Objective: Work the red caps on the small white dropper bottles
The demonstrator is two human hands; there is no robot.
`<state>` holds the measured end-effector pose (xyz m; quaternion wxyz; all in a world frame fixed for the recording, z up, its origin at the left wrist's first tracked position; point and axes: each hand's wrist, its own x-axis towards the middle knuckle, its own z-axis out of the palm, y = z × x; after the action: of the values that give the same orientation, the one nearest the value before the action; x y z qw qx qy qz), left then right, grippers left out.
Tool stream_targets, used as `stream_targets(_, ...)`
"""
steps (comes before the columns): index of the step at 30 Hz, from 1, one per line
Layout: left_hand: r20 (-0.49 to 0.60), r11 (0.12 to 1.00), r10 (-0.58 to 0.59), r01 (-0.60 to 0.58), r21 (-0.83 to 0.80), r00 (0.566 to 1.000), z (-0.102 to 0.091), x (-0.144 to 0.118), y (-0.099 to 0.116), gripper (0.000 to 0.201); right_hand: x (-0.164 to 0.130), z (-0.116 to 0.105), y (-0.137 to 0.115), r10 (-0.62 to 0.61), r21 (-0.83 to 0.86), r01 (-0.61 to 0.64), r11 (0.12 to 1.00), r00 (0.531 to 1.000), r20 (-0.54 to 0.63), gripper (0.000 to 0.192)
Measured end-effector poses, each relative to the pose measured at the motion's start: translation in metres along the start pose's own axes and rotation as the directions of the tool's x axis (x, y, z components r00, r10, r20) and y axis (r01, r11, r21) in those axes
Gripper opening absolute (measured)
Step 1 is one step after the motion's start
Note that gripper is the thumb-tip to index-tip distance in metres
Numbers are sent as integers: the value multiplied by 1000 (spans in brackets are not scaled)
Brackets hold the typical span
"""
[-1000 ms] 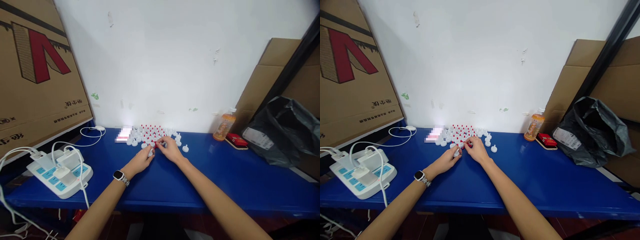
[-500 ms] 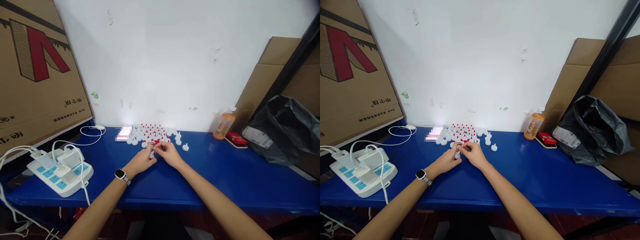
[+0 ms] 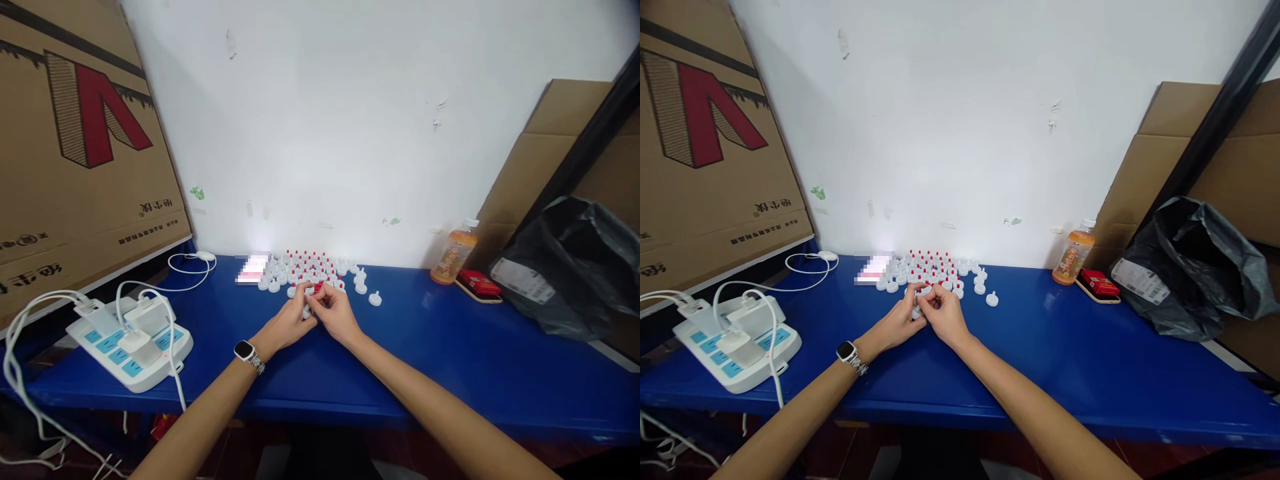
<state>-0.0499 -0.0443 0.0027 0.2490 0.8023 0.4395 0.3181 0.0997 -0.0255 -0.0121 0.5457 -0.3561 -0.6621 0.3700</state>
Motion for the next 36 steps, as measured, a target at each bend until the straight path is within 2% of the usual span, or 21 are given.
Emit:
stream_targets(3, 23, 1000, 3, -3, -11, 1000, 3, 1, 1, 57, 0, 0, 0, -7, 1, 7, 1000, 1000, 19, 29)
stream_targets(6, -28, 999, 43, -42, 17, 999, 4, 4, 4, 53, 6, -8, -3, -28, -7, 28, 1000, 999, 21, 26)
stream_targets(8, -106, 990, 94, -82, 117, 990, 0, 8, 5, 57, 14, -18, -6, -44, -19, 43, 999, 997, -70, 26)
stream_targets(10, -179, 958, 162, -112, 262, 970, -6, 12, 4, 55, 21, -32, -6, -48, -40, 40, 998, 976, -215, 28)
stream_targets(12, -216, 912, 218, -119, 393, 952, -13, 19, 0, 38, 26, -45, -6, -45, -63, 27, 998, 950, -309, 29)
stream_targets(13, -222, 889, 237, -119, 443, 946, -15, 24, -3, 29, 27, -50, -5, -45, -76, 22, 997, 947, -317, 29)
stream_targets(17, -157, 785, 227, -85, 614, 961, -14, 46, -15, 31, 25, -55, -1, -44, -123, 16, 992, 971, -235, 28)
stream_targets(21, -70, 722, 196, -95, 685, 978, -8, 60, -24, 17, 22, -50, 2, -34, -132, 11, 991, 983, -178, 26)
stream_targets(26, -83, 762, 192, -95, 640, 978, -17, 56, -37, 17, 21, -46, 0, -37, -181, 11, 983, 990, -139, 24)
stream_targets(30, -116, 815, 179, -81, 574, 977, -27, 51, -48, 14, 23, -40, -2, -68, -286, 47, 957, 996, -61, 20)
stream_targets(36, -155, 843, 213, -102, 528, 965, -28, 49, -51, 15, 35, -33, 2, -100, -397, 115, 911, 993, 59, 13)
